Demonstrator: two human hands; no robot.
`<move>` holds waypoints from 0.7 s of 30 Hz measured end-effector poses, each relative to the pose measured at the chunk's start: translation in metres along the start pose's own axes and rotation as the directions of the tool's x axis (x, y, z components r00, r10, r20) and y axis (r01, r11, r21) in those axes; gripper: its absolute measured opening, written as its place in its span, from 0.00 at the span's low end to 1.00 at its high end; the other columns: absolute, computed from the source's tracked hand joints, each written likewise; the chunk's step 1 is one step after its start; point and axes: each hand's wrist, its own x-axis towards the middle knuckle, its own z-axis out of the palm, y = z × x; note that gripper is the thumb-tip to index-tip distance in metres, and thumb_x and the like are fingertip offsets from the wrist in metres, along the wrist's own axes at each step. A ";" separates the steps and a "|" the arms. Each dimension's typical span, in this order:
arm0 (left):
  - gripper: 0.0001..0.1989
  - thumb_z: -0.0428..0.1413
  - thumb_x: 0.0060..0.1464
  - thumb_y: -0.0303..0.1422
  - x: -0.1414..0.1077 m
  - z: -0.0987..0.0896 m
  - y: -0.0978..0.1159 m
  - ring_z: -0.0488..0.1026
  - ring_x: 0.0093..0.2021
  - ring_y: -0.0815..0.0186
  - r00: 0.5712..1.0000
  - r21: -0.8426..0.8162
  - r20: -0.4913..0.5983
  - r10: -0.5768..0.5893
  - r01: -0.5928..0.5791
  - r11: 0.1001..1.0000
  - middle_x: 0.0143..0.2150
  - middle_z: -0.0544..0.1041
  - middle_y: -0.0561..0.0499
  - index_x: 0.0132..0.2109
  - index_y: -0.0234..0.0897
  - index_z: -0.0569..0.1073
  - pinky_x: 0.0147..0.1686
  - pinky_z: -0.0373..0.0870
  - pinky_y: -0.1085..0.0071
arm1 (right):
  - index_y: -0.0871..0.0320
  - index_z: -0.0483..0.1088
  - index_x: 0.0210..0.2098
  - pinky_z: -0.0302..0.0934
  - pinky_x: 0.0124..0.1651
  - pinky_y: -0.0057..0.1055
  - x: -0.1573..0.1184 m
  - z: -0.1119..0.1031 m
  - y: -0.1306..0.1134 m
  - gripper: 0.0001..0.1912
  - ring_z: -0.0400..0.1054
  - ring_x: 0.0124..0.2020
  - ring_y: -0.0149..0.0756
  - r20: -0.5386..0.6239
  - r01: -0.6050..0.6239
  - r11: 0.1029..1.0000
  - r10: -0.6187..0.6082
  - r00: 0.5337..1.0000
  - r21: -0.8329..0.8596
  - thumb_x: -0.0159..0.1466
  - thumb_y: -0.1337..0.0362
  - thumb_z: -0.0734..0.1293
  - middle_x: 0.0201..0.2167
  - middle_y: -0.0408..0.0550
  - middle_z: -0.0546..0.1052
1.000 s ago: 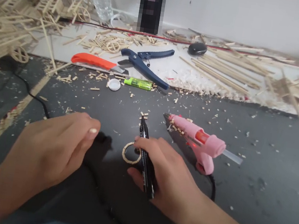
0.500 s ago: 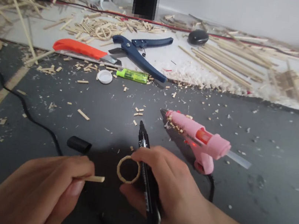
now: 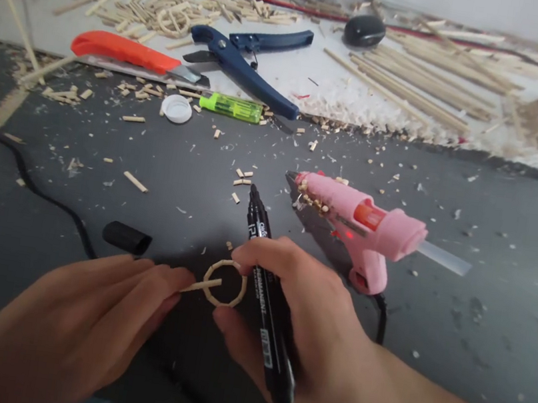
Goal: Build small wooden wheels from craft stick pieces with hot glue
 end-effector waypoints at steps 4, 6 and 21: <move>0.16 0.48 0.62 0.19 -0.001 -0.006 -0.002 0.74 0.24 0.61 0.999 -0.009 -0.007 0.051 -0.052 0.999 0.32 0.80 0.50 0.55 0.26 0.69 0.22 0.71 0.60 | 0.51 0.62 0.52 0.69 0.31 0.28 -0.001 -0.001 -0.001 0.22 0.74 0.32 0.29 -0.016 0.008 1.000 -0.008 1.000 -0.003 0.63 0.74 0.69 0.39 0.41 0.77; 0.12 0.49 0.64 0.19 0.000 -0.009 -0.002 0.75 0.23 0.61 0.998 0.016 -0.012 0.056 -0.056 0.998 0.31 0.80 0.50 0.52 0.26 0.70 0.22 0.71 0.59 | 0.51 0.62 0.52 0.68 0.30 0.26 -0.002 -0.002 -0.002 0.22 0.72 0.30 0.27 -0.026 0.009 1.000 -0.009 1.000 -0.002 0.63 0.74 0.69 0.38 0.41 0.77; 0.11 0.48 0.62 0.19 -0.001 -0.009 -0.002 0.74 0.23 0.57 1.000 0.119 0.009 0.023 -0.024 0.993 0.28 0.77 0.49 0.48 0.29 0.70 0.22 0.72 0.57 | 0.51 0.60 0.56 0.70 0.31 0.26 -0.001 0.002 0.002 0.25 0.73 0.29 0.28 0.062 -0.008 0.998 0.012 0.998 -0.069 0.63 0.72 0.69 0.39 0.42 0.74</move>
